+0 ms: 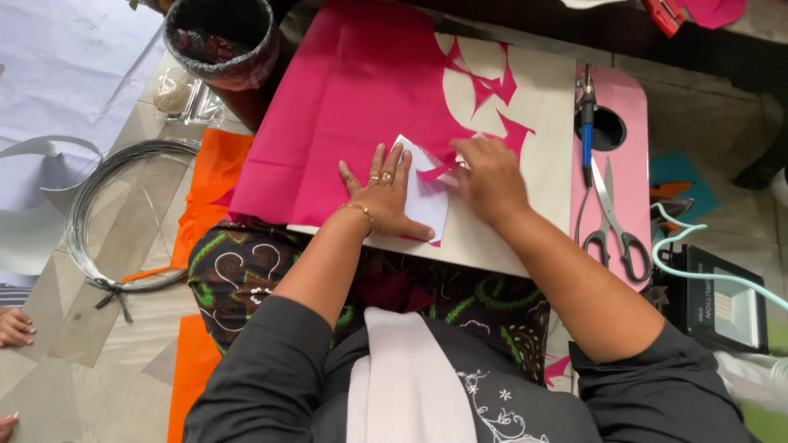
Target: Using a heat tool to cut leaf-shaped patterns out of pink fabric using a template.
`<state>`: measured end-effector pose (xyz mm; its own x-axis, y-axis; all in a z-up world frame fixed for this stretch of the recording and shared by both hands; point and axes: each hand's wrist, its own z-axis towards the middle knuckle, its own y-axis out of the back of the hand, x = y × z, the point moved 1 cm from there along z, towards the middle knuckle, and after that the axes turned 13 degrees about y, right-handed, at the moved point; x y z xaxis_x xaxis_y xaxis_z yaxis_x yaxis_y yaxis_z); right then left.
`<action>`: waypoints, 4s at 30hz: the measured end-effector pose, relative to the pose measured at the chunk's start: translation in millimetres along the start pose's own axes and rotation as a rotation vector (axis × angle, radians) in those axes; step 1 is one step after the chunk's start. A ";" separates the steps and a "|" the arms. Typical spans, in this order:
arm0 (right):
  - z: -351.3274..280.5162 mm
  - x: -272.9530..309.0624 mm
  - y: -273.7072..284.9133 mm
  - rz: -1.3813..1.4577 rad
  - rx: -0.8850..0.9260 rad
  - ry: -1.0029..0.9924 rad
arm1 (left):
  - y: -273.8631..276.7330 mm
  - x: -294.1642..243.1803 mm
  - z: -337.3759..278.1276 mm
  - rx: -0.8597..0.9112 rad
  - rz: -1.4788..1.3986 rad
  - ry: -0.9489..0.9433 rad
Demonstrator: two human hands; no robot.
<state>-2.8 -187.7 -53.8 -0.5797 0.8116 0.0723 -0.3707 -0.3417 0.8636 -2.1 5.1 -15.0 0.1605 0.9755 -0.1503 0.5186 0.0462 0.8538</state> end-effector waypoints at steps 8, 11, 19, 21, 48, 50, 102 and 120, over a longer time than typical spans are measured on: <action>-48.1 69.2 39.9 0.208 0.014 0.183 | 4.8 -1.4 -7.5 0.026 0.008 0.001; -71.0 79.9 33.9 0.054 0.040 0.218 | -1.7 0.4 1.2 -0.010 0.032 0.005; -87.6 80.0 63.0 0.227 -0.069 0.223 | 1.4 1.4 -3.9 -0.025 -0.002 -0.014; -79.2 63.7 55.1 0.233 -0.124 0.170 | 0.6 1.5 -7.0 -0.043 -0.014 -0.016; -50.9 47.7 -2.7 0.129 0.173 0.061 | -98.7 38.5 -53.0 0.223 0.402 0.440; -52.4 47.9 -6.2 0.129 0.198 0.062 | -112.5 57.6 -48.7 0.258 0.448 0.467; -52.5 53.8 3.9 0.077 0.029 0.093 | -258.0 67.3 74.0 0.297 0.250 0.271; -47.3 71.6 15.0 0.262 -0.114 -0.119 | -426.9 228.0 -14.8 0.454 0.230 -0.246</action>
